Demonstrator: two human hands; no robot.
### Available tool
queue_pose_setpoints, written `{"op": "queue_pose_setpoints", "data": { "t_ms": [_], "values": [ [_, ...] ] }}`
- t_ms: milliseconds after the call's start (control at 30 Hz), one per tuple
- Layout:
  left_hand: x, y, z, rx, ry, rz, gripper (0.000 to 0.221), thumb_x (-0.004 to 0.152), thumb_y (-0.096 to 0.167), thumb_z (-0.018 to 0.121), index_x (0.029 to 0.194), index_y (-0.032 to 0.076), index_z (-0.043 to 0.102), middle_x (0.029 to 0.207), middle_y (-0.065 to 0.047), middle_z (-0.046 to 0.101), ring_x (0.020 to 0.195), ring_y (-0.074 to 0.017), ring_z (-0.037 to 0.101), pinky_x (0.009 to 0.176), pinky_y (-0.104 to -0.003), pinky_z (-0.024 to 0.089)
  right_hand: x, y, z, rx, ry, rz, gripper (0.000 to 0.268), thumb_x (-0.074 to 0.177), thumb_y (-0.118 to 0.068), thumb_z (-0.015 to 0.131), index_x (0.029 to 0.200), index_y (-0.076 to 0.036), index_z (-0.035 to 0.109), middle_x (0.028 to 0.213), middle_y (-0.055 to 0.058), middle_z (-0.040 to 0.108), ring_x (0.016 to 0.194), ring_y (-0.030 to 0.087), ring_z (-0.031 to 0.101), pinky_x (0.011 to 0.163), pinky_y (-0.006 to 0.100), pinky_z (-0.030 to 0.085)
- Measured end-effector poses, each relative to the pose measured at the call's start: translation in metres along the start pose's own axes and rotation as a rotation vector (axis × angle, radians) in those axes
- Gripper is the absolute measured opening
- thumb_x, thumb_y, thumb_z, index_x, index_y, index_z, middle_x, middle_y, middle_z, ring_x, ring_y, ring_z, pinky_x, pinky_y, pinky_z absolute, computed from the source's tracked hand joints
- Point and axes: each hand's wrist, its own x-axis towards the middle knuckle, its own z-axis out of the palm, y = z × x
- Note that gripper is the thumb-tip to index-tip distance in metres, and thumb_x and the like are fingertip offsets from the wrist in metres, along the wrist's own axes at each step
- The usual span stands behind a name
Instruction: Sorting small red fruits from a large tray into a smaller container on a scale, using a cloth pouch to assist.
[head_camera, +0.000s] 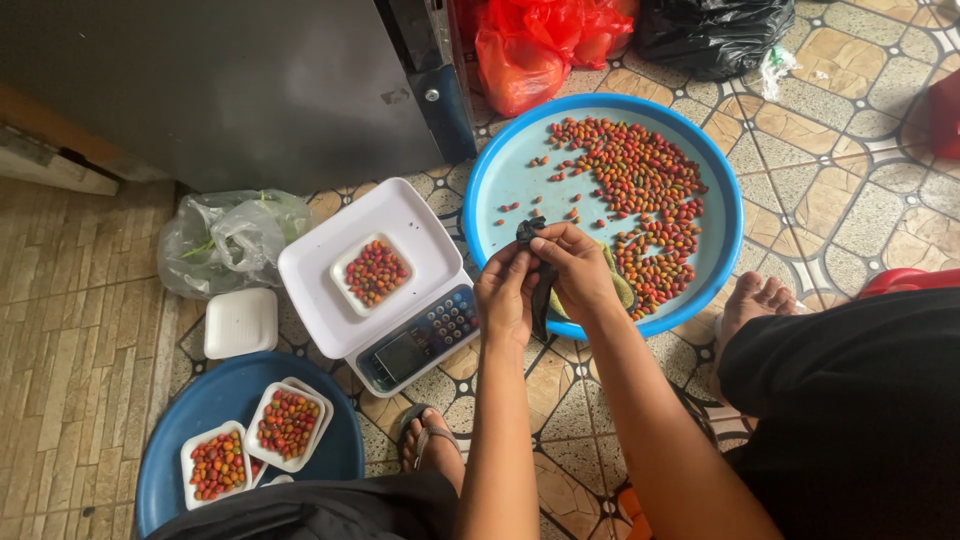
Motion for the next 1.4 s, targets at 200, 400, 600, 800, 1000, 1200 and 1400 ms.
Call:
{"op": "queue_pose_setpoints", "data": {
  "t_ms": [200, 400, 600, 800, 1000, 1200, 1400],
  "values": [
    [0.008, -0.005, -0.008, -0.032, -0.043, -0.036, 0.018, 0.091, 0.009, 0.078, 0.109, 0.006, 0.075, 0.087, -0.008, 0.074, 0.078, -0.0121, 0.072, 0.068, -0.019, 0.061, 0.0, 0.004, 0.002, -0.012, 0.002, -0.025, 0.013, 0.087, 0.004, 0.076, 0.099, 0.004, 0.072, 0.07, 0.006, 0.063, 0.059, 0.021, 0.071, 0.048, 0.032, 0.061],
    [-0.003, 0.005, -0.002, -0.112, -0.054, -0.053, 0.017, 0.094, 0.006, 0.074, 0.111, 0.003, 0.073, 0.094, -0.009, 0.073, 0.086, -0.0134, 0.072, 0.079, -0.021, 0.062, -0.007, 0.004, 0.007, -0.037, 0.025, -0.025, 0.012, 0.087, 0.003, 0.077, 0.098, 0.003, 0.073, 0.071, 0.004, 0.064, 0.061, 0.016, 0.07, 0.054, 0.026, 0.061],
    [-0.005, 0.018, -0.001, -0.119, -0.04, -0.052, 0.018, 0.093, 0.005, 0.076, 0.11, 0.002, 0.073, 0.097, -0.013, 0.073, 0.091, -0.0172, 0.072, 0.086, -0.028, 0.064, -0.008, 0.007, 0.01, -0.049, 0.032, -0.039, 0.013, 0.085, 0.004, 0.079, 0.097, 0.003, 0.073, 0.07, 0.006, 0.064, 0.064, 0.016, 0.07, 0.059, 0.026, 0.06],
    [0.014, -0.009, -0.027, -0.157, 0.001, -0.106, 0.023, 0.092, 0.01, 0.078, 0.113, 0.003, 0.072, 0.095, -0.007, 0.073, 0.084, -0.0119, 0.07, 0.079, -0.02, 0.063, -0.014, 0.011, 0.016, -0.056, 0.09, 0.008, 0.01, 0.087, 0.001, 0.079, 0.095, 0.001, 0.073, 0.071, 0.005, 0.066, 0.063, 0.014, 0.069, 0.058, 0.026, 0.061],
    [0.013, -0.006, -0.029, -0.231, 0.049, -0.168, 0.026, 0.092, 0.014, 0.079, 0.115, 0.005, 0.073, 0.09, -0.006, 0.071, 0.08, -0.01, 0.067, 0.071, -0.017, 0.061, -0.019, 0.015, 0.019, -0.229, 0.085, 0.071, 0.015, 0.084, -0.004, 0.081, 0.097, -0.005, 0.075, 0.072, 0.002, 0.064, 0.064, 0.013, 0.069, 0.058, 0.024, 0.062],
    [0.049, -0.019, -0.068, -0.269, 0.128, -0.156, 0.024, 0.091, 0.017, 0.081, 0.111, 0.008, 0.073, 0.091, -0.004, 0.072, 0.077, -0.0089, 0.067, 0.065, -0.017, 0.059, -0.009, 0.034, -0.007, -0.395, 0.144, 0.032, 0.016, 0.085, -0.01, 0.081, 0.099, -0.01, 0.074, 0.074, 0.001, 0.063, 0.066, 0.008, 0.061, 0.057, 0.021, 0.053],
    [0.105, -0.017, -0.189, 0.149, 0.632, 0.08, 0.025, 0.081, 0.025, 0.083, 0.104, 0.019, 0.076, 0.085, 0.001, 0.071, 0.075, -0.011, 0.066, 0.06, -0.019, 0.055, -0.016, 0.022, -0.003, -0.392, 0.18, 0.026, 0.016, 0.087, -0.009, 0.079, 0.102, -0.008, 0.073, 0.075, 0.001, 0.066, 0.067, 0.009, 0.066, 0.063, 0.023, 0.057]
  ]
}}
